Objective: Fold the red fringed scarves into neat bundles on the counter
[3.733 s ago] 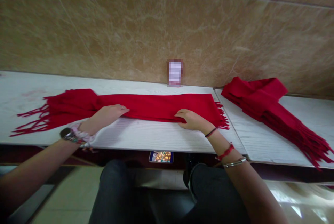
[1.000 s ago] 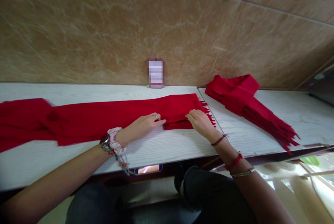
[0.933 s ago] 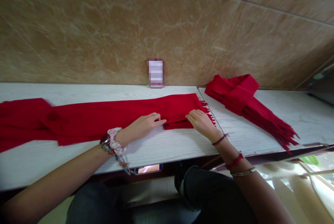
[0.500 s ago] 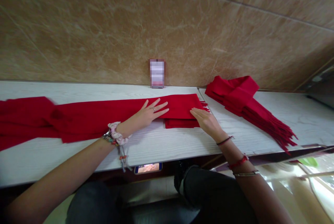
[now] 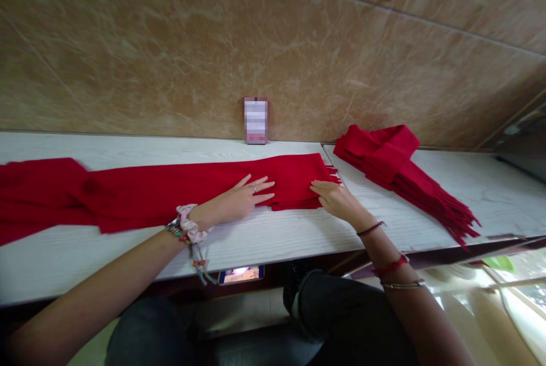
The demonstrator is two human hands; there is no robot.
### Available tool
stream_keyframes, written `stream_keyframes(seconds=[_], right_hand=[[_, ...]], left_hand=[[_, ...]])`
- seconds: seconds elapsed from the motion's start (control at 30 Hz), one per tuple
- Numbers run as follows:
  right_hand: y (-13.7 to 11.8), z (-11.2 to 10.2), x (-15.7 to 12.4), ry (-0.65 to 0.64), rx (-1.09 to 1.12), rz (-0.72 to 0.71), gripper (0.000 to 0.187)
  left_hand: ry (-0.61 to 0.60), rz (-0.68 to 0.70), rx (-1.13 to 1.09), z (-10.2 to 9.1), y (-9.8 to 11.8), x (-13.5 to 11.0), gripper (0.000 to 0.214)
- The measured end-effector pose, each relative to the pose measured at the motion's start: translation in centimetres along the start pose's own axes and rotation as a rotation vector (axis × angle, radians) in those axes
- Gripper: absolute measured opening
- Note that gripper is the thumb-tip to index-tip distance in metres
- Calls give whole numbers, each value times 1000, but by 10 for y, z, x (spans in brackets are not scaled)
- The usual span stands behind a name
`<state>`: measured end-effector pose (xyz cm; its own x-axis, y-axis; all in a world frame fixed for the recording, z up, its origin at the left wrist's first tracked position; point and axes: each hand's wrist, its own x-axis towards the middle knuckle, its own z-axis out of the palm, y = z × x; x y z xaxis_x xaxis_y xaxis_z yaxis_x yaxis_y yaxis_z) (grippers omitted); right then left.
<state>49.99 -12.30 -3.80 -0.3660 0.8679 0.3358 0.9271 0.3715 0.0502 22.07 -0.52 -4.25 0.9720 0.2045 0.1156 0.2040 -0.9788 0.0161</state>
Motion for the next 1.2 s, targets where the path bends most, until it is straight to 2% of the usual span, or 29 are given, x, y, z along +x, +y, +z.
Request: stream_keyframes(seconds=[0.07, 0.13, 0.27, 0.43, 0.6, 0.73, 0.83, 0.93, 1.1, 1.2], right_hand=[[-1, -3, -1, 37, 75, 21, 36], [-1, -5, -3, 54, 144, 19, 34], [2, -5, -8, 0, 212, -5, 34], [4, -7, -9, -5, 297, 96, 32], [4, -10, -8, -115, 366, 107, 29], [6, -14, -7, -118, 360, 91, 25], [4, -16, 5, -37, 310, 112, 26], [-7, -11, 31, 36, 232, 122, 30], [-23, 14, 69, -193, 144, -129, 36], [-10, 25, 71, -228, 45, -112, 40]], left_hand=[[36, 86, -14, -1, 2, 2, 57], [-5, 116, -79, -1, 2, 4, 62], [-108, 90, -264, -3, 1, 6, 66], [-99, 88, -475, -11, -5, 4, 70], [-224, 63, -446, -4, -6, 2, 70], [-226, 56, -404, -4, -1, 2, 68], [-213, 31, -357, -10, 5, 1, 55], [-209, 28, -312, -16, 12, -2, 46], [-227, 17, -266, -16, 15, -8, 49], [-222, 33, -270, -12, 13, -10, 53]])
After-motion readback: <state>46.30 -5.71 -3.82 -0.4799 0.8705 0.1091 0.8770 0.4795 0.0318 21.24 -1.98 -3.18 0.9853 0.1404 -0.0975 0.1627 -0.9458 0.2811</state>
